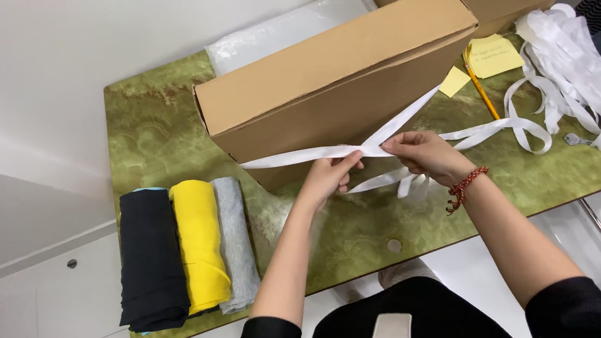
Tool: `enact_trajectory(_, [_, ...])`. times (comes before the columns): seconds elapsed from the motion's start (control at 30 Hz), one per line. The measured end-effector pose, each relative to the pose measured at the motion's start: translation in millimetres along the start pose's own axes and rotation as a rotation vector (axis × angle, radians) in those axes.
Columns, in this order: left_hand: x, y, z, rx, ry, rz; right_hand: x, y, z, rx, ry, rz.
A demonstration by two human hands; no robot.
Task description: The person takes a black garment from a clothing rack, folds it on a table, and places it into a clear plastic bag. They then put the bagged garment into a cardboard box, close the box, and tie it with a white ribbon.
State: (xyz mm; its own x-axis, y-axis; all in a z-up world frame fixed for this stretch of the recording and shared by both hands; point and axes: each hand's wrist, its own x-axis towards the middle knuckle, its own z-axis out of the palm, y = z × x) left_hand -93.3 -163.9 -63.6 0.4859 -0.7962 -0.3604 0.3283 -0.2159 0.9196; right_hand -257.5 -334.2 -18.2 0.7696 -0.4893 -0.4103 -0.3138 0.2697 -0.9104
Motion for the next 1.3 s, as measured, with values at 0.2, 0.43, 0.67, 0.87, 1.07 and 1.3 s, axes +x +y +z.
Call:
enact_trajectory(0.2, [-87.0,25.0,-25.1,-0.085,-0.146,-0.092,24.2,14.7,10.5,0.078,-0.071,0.031])
enact_trajectory(0.43, [-213.9,-10.0,-74.9,-0.154,0.055,-0.187,48.4,32.6,6.2,0.058,-0.031,-0.035])
enact_trajectory(0.67, [-349.6,-27.6,-45.0,-0.032,0.480,-0.375,36.3,31.2,1.6,-0.039,-0.012,-0.090])
enact_trajectory(0.87, [-329.8,-95.6,-16.3,0.480,0.496,-0.304,22.4,45.3,3.8,-0.020,-0.072,-0.103])
enact_trajectory(1.07, [-148.9,-121.6,14.7,0.608,0.632,0.152,14.3,30.8,3.3,-0.002,-0.065,-0.128])
enact_trajectory(1.3, [-46.7,-62.4,101.2,0.482,0.598,0.167,3.9,20.0,7.0,0.032,-0.027,-0.137])
